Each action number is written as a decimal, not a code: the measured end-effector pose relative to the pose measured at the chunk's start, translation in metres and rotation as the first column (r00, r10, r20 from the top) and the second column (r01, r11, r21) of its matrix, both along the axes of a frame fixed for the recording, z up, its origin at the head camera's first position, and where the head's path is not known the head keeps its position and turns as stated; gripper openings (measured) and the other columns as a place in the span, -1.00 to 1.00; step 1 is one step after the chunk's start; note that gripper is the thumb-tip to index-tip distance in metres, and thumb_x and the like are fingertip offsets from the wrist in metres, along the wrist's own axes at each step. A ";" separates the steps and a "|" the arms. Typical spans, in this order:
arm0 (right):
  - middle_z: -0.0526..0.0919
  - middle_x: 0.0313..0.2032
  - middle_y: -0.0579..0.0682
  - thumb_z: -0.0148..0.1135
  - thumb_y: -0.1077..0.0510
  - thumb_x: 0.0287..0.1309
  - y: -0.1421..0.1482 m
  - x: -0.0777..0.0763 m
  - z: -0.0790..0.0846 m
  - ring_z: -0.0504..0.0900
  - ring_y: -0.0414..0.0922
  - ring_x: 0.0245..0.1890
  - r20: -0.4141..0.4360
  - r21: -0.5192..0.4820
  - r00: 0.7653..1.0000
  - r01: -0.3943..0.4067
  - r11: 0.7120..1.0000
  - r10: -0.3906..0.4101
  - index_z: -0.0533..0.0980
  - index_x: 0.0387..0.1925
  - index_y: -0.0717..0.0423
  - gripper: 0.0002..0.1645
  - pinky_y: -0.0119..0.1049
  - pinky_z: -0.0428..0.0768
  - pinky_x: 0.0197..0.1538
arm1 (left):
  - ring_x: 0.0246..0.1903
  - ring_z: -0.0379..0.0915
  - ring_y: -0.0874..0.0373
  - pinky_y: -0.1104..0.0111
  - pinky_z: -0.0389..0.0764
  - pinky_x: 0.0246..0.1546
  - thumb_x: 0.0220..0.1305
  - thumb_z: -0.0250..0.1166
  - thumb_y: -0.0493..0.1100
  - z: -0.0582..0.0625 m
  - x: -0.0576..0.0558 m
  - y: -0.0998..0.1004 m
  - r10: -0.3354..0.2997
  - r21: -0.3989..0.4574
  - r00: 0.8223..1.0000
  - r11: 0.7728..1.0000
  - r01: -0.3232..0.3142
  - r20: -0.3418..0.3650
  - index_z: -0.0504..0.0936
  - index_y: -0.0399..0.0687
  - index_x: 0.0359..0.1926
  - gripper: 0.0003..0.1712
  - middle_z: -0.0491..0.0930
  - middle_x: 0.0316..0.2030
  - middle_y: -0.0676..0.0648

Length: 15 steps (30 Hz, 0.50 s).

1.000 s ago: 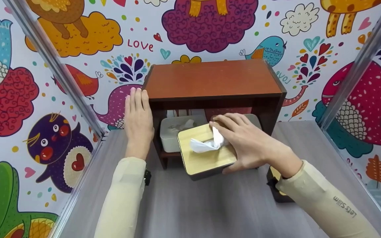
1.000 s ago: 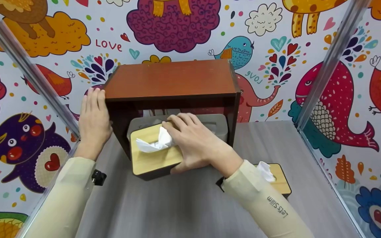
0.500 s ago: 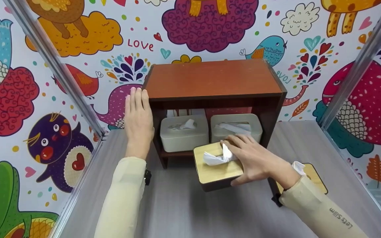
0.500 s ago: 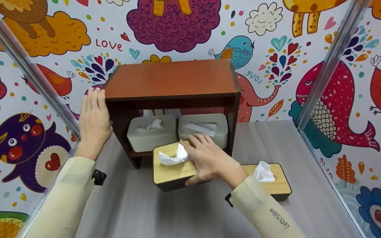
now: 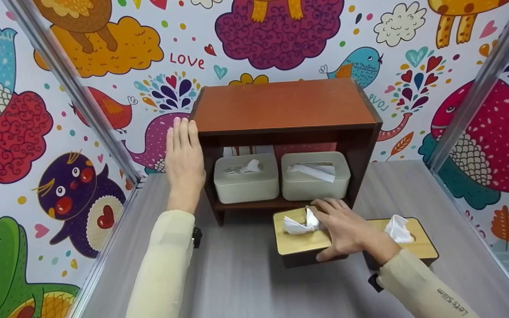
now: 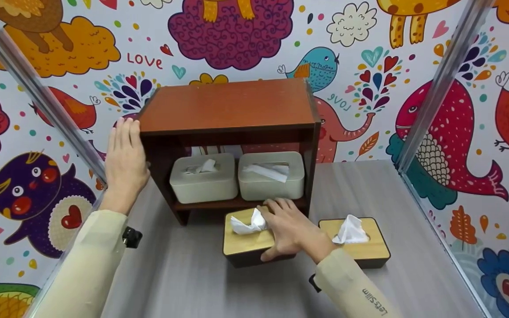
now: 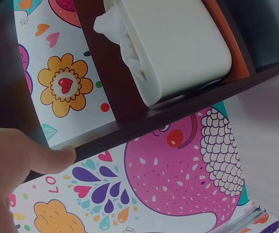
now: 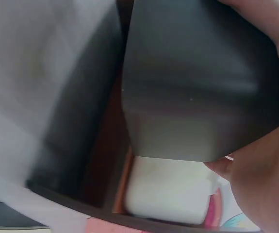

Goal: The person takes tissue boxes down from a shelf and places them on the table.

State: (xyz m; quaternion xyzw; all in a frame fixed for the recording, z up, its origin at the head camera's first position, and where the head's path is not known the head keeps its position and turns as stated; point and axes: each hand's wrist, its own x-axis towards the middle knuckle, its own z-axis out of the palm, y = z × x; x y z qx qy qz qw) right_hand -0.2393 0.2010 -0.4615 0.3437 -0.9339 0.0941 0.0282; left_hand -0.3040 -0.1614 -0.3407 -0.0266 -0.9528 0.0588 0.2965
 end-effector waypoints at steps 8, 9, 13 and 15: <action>0.35 0.33 0.19 0.46 -0.52 -0.50 0.012 -0.002 -0.035 0.29 0.20 0.33 0.053 -0.007 0.999 0.014 1.000 -0.013 0.31 0.36 0.20 0.41 0.17 0.28 0.35 | 0.53 -0.18 -0.13 0.14 -0.12 0.56 -0.10 0.49 -0.26 0.001 0.001 -0.001 -0.005 0.006 1.000 1.000 0.005 0.010 -0.06 -0.26 0.45 0.18 0.03 0.46 -0.31; 0.35 0.33 0.19 0.46 -0.52 -0.50 0.014 -0.002 -0.040 0.29 0.21 0.33 0.060 -0.010 0.998 0.018 1.000 -0.017 0.31 0.36 0.21 0.41 0.18 0.28 0.34 | 0.53 -0.18 -0.14 0.13 -0.12 0.56 -0.10 0.49 -0.26 0.001 0.001 -0.001 -0.007 0.007 1.000 1.000 0.007 0.009 -0.06 -0.26 0.45 0.18 0.03 0.46 -0.31; 0.35 0.33 0.22 0.47 -0.51 -0.49 0.021 -0.002 -0.055 0.28 0.26 0.33 0.079 -0.011 0.996 0.039 0.999 -0.038 0.32 0.34 0.25 0.40 0.21 0.27 0.35 | 0.52 -0.16 -0.14 0.13 -0.09 0.56 -0.09 0.48 -0.27 0.000 0.000 -0.001 -0.017 0.010 1.000 1.000 0.017 -0.003 -0.05 -0.26 0.44 0.16 0.04 0.45 -0.31; 0.35 0.33 0.24 0.47 -0.51 -0.49 0.025 -0.002 -0.061 0.28 0.27 0.33 0.086 -0.010 0.995 0.052 0.999 -0.051 0.31 0.34 0.26 0.41 0.22 0.28 0.35 | 0.52 -0.16 -0.13 0.13 -0.09 0.56 -0.08 0.47 -0.28 0.000 0.000 -0.001 -0.021 0.014 1.000 1.000 0.021 -0.009 -0.04 -0.26 0.44 0.15 0.05 0.45 -0.31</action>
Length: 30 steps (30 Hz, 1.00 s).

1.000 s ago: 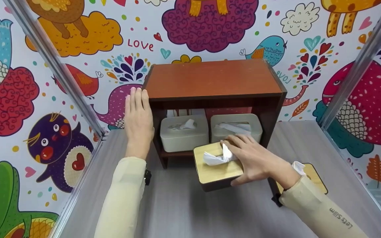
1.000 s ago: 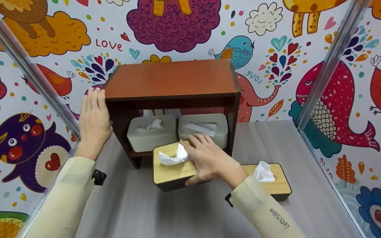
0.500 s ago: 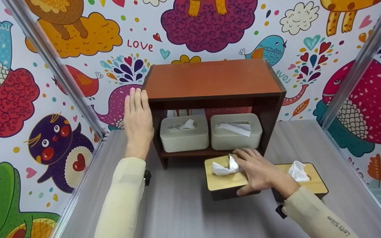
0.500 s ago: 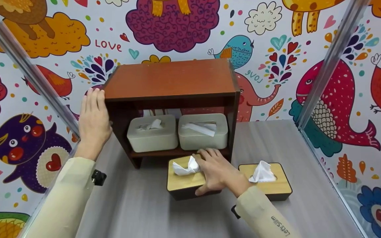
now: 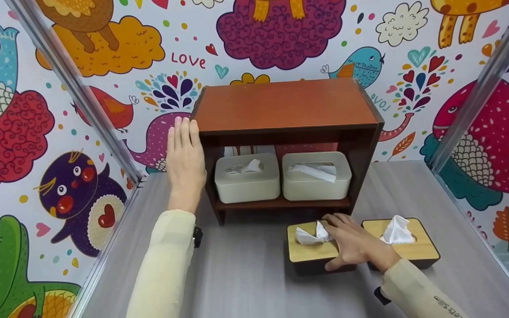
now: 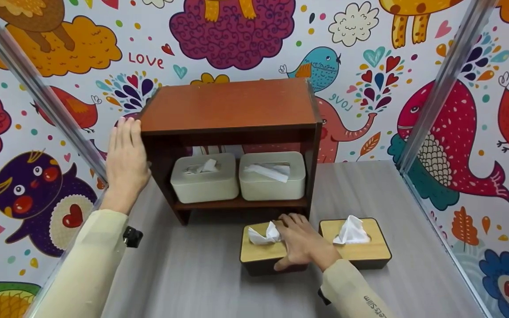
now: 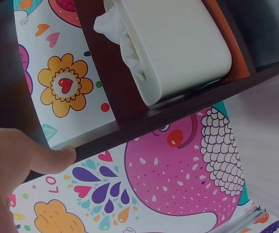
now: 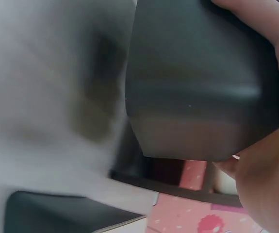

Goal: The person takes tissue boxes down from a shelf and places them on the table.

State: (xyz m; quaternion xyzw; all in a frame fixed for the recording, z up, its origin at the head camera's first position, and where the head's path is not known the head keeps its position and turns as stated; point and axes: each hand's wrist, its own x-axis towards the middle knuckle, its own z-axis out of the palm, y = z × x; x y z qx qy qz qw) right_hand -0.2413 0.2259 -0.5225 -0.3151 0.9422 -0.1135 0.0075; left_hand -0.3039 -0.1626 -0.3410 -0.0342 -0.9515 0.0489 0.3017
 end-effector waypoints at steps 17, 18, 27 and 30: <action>0.31 0.35 0.33 0.52 -0.44 -0.46 0.018 0.001 -0.031 0.24 0.33 0.35 0.042 -0.022 0.998 0.045 0.999 -0.044 0.28 0.35 0.30 0.39 0.25 0.28 0.35 | 0.53 -0.18 -0.14 0.14 -0.12 0.56 -0.05 0.46 -0.27 0.000 0.001 0.000 0.013 -0.014 1.000 1.000 -0.013 0.006 -0.06 -0.26 0.45 0.14 0.02 0.46 -0.31; 0.31 0.34 0.34 0.53 -0.42 -0.46 0.019 0.001 -0.032 0.24 0.34 0.35 0.043 -0.023 0.998 0.043 0.999 -0.042 0.28 0.35 0.30 0.40 0.25 0.29 0.34 | 0.53 -0.18 -0.13 0.14 -0.11 0.56 -0.05 0.46 -0.28 0.000 0.000 0.000 0.015 -0.014 1.000 1.000 -0.015 0.006 -0.06 -0.26 0.45 0.14 0.03 0.46 -0.31; 0.31 0.33 0.34 0.61 -0.31 -0.53 0.024 0.001 -0.042 0.25 0.33 0.35 0.016 -0.047 0.999 0.039 0.998 -0.038 0.24 0.36 0.27 0.41 0.22 0.32 0.33 | 0.53 -0.17 -0.12 0.15 -0.12 0.56 -0.08 0.47 -0.29 0.001 0.000 0.001 0.016 -0.001 1.000 1.000 -0.016 0.009 -0.04 -0.25 0.44 0.15 0.04 0.46 -0.30; 0.31 0.33 0.32 0.63 -0.30 -0.56 0.024 0.000 -0.046 0.24 0.31 0.36 -0.003 -0.059 0.999 0.040 0.997 -0.041 0.23 0.38 0.24 0.43 0.20 0.32 0.34 | 0.53 -0.17 -0.13 0.15 -0.12 0.56 -0.07 0.47 -0.29 0.001 0.000 0.001 0.015 0.000 1.000 1.000 -0.015 0.010 -0.05 -0.25 0.44 0.14 0.04 0.46 -0.30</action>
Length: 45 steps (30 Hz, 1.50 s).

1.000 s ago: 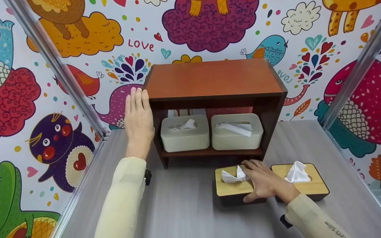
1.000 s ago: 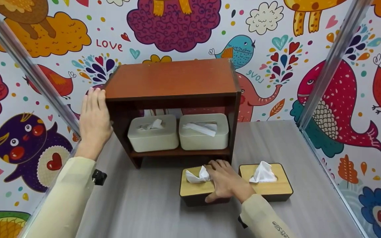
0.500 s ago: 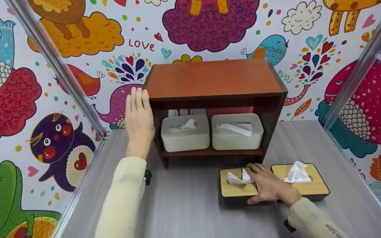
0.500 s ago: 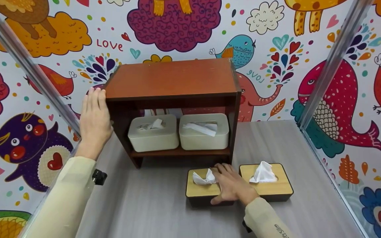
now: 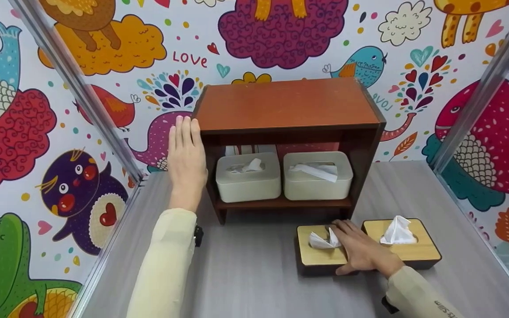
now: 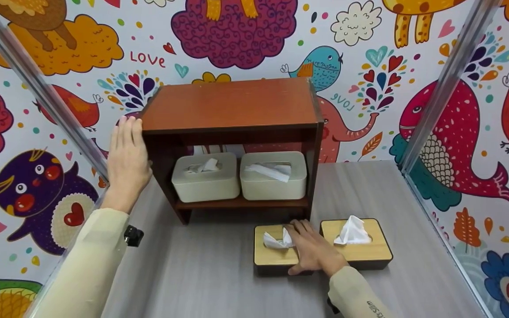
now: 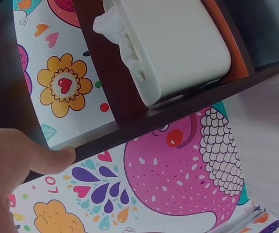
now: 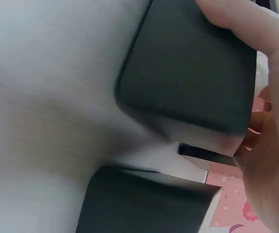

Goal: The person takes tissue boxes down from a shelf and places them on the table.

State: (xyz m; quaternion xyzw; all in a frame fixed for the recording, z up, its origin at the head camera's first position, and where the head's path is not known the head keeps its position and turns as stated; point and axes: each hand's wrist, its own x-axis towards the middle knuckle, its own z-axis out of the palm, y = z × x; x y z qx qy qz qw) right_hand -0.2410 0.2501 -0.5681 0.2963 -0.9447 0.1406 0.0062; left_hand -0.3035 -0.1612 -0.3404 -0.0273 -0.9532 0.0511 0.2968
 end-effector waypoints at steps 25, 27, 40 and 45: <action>0.17 0.42 0.35 0.62 -0.31 -0.48 -0.001 0.008 -0.006 0.12 0.32 0.43 0.037 -0.009 0.999 0.023 1.000 -0.023 0.13 0.44 0.23 0.47 0.22 0.23 0.40 | 0.52 -0.14 -0.13 0.15 -0.13 0.56 -0.04 0.41 -0.36 -0.002 -0.001 -0.001 -0.029 0.024 0.999 0.999 0.029 -0.030 -0.01 -0.25 0.43 0.07 0.08 0.44 -0.31; 0.13 0.43 0.36 0.61 -0.33 -0.46 0.000 0.008 -0.005 0.09 0.33 0.44 0.057 -0.021 0.998 0.019 1.000 -0.018 0.12 0.45 0.23 0.48 0.24 0.21 0.40 | 0.52 -0.15 -0.13 0.14 -0.13 0.56 -0.05 0.42 -0.36 -0.002 -0.001 -0.001 -0.027 0.023 0.999 0.999 0.027 -0.028 -0.01 -0.25 0.43 0.08 0.08 0.44 -0.31; 0.30 0.40 0.14 0.43 -0.32 -0.08 -0.008 0.003 0.023 0.22 0.19 0.43 -0.029 -0.198 1.000 -0.004 0.980 -0.002 0.14 0.47 0.04 0.18 0.16 0.21 0.43 | 0.52 -0.13 -0.14 0.13 -0.05 0.55 -0.07 0.46 -0.31 -0.001 -0.001 0.000 -0.004 -0.010 1.000 1.000 0.004 -0.017 -0.03 -0.24 0.44 0.13 0.06 0.45 -0.30; 0.39 0.35 0.00 0.45 -0.18 0.00 -0.022 -0.003 0.046 0.35 0.04 0.36 -0.203 -0.185 0.978 -0.090 0.979 0.052 0.23 0.43 -0.02 0.01 0.06 0.34 0.36 | 0.52 -0.14 -0.14 0.13 -0.05 0.55 -0.09 0.49 -0.27 -0.001 -0.001 0.001 0.015 -0.026 1.000 1.000 -0.015 -0.002 -0.05 -0.23 0.44 0.16 0.04 0.46 -0.29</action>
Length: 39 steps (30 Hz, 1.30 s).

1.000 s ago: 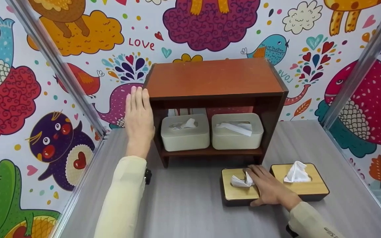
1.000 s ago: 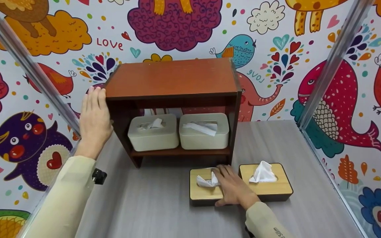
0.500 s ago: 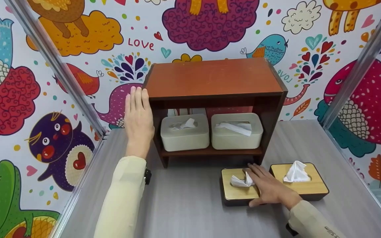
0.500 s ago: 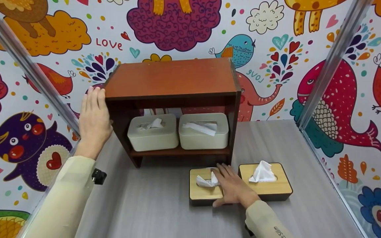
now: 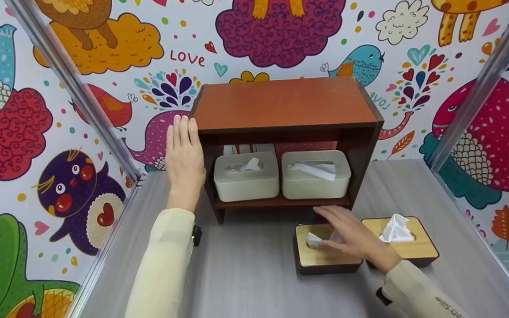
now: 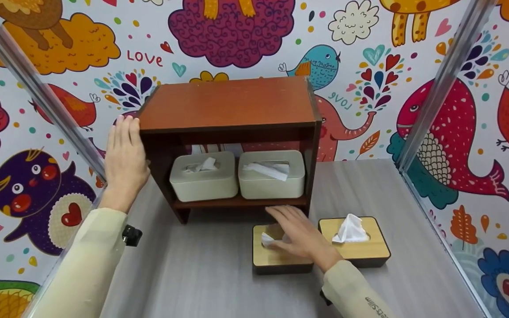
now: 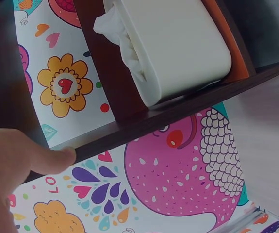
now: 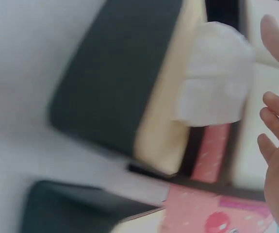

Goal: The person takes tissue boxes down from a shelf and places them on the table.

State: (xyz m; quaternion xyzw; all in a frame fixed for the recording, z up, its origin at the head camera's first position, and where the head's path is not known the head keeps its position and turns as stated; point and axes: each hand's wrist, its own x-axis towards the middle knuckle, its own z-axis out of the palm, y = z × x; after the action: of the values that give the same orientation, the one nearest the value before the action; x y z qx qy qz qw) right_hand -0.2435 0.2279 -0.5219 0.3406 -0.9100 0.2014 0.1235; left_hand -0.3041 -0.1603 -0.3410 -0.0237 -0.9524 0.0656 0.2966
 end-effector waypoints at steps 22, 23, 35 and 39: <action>0.20 0.44 0.14 0.51 -0.13 -0.05 -0.026 -0.069 0.088 0.22 0.14 0.41 -0.096 0.141 0.992 0.095 0.985 -0.082 0.15 0.45 0.11 0.12 0.17 0.22 0.42 | 0.53 -0.18 -0.13 0.15 -0.13 0.56 -0.06 0.47 -0.28 0.001 0.001 0.001 0.000 0.016 1.000 1.000 0.000 0.008 -0.06 -0.22 0.45 0.15 0.04 0.46 -0.29; 0.17 0.45 0.15 0.51 -0.13 -0.07 -0.027 -0.072 0.090 0.19 0.15 0.43 -0.076 0.154 0.992 0.108 0.982 -0.097 0.14 0.45 0.10 0.14 0.18 0.20 0.43 | 0.53 -0.18 -0.13 0.15 -0.13 0.56 -0.06 0.47 -0.28 0.001 0.001 0.001 0.004 0.014 1.000 1.000 -0.004 0.008 -0.06 -0.22 0.45 0.15 0.04 0.47 -0.29; -0.19 0.56 0.12 0.51 -0.20 -0.11 -0.035 -0.104 0.109 -0.20 0.16 0.56 0.214 0.305 0.941 0.191 0.933 -0.262 -0.12 0.54 0.05 0.37 0.23 -0.13 0.52 | 0.53 -0.17 -0.13 0.15 -0.10 0.56 -0.08 0.48 -0.26 0.002 0.001 0.001 0.021 -0.013 1.000 1.000 -0.021 0.009 -0.05 -0.24 0.45 0.16 0.05 0.46 -0.29; -0.25 0.56 0.11 0.49 -0.23 -0.10 -0.036 -0.110 0.109 -0.27 0.14 0.56 0.271 0.330 0.920 0.186 0.925 -0.282 -0.15 0.54 0.08 0.39 0.19 -0.18 0.53 | 0.52 -0.15 -0.13 0.15 -0.08 0.56 -0.06 0.46 -0.26 0.001 0.001 0.001 0.021 -0.019 1.000 1.000 -0.021 0.005 -0.04 -0.26 0.45 0.14 0.05 0.46 -0.30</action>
State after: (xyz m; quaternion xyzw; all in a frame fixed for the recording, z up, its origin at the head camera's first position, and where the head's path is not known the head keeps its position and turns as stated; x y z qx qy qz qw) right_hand -0.3537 0.1917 -0.4133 0.2064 -0.9723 0.0971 -0.0518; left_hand -0.3029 -0.1595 -0.3395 -0.0168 -0.9527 0.0776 0.2934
